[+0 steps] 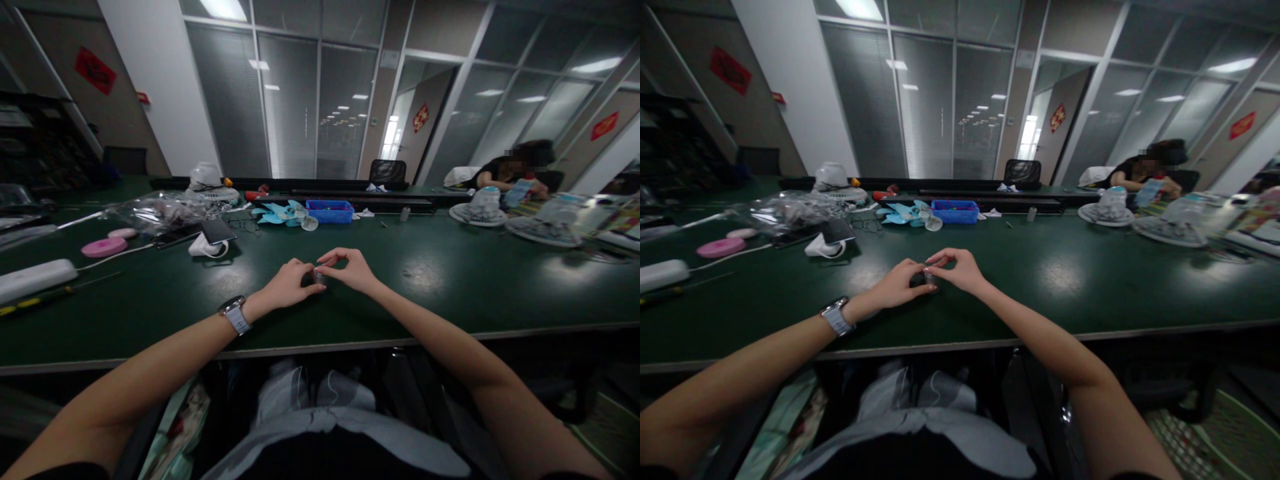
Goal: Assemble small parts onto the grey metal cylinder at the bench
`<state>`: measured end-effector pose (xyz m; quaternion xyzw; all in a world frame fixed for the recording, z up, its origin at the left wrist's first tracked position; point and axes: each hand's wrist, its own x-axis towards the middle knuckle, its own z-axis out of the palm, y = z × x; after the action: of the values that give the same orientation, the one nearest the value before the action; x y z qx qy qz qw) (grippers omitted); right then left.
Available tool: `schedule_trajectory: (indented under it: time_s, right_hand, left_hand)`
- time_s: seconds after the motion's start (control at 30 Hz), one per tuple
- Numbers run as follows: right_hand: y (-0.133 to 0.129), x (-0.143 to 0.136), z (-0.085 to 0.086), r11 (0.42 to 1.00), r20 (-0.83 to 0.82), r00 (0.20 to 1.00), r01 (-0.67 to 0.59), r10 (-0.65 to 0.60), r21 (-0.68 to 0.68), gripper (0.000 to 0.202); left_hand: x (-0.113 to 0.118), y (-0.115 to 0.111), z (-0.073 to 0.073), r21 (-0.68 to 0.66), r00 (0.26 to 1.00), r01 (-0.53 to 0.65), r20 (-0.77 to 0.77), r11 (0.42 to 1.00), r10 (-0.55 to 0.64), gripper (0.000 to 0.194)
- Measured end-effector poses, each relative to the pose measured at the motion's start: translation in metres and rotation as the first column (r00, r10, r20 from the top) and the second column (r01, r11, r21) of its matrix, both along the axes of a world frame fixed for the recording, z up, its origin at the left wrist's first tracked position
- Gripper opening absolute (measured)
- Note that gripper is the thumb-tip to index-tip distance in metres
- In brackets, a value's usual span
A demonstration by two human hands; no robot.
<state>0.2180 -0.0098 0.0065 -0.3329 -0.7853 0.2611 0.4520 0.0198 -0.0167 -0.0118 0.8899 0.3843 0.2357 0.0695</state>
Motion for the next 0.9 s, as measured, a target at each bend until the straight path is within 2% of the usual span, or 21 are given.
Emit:
schedule_trajectory:
  time_s: [0.2,0.43,0.6,0.67,0.73,0.83,0.9]
  right_hand:
    - [-0.001,0.001,0.000,1.000,0.001,1.000,0.003,-0.003,0.019,0.029]
    - [-0.002,0.002,0.003,0.997,-0.045,0.996,-0.076,0.077,0.027,0.032]
    - [0.013,0.017,0.006,1.000,-0.113,0.993,-0.016,0.018,0.017,0.033]
    - [0.020,0.028,0.006,0.999,-0.030,0.999,-0.041,0.040,-0.026,0.032]
    - [0.027,0.038,0.004,0.987,0.096,0.988,-0.106,0.118,-0.123,0.035]
    - [0.033,0.047,-0.001,0.932,0.190,0.946,-0.196,0.261,-0.304,0.040]
    - [0.035,0.048,-0.004,0.899,0.204,0.928,-0.219,0.312,-0.380,0.042]
  left_hand:
    - [0.000,-0.001,0.002,0.002,1.000,-0.001,-0.001,1.000,0.001,0.042]
    - [0.000,0.001,0.001,0.004,1.000,0.012,-0.007,1.000,-0.012,0.040]
    - [0.000,0.001,0.002,0.011,1.000,-0.007,-0.019,1.000,0.007,0.039]
    - [0.000,0.000,0.002,0.014,1.000,-0.014,-0.027,1.000,0.014,0.040]
    - [0.000,0.000,0.003,0.014,0.999,-0.019,-0.029,1.000,0.019,0.041]
    - [0.000,0.000,0.003,0.004,1.000,-0.015,-0.025,1.000,0.015,0.041]
    - [0.000,0.000,0.002,-0.001,1.000,-0.012,-0.023,1.000,0.012,0.041]
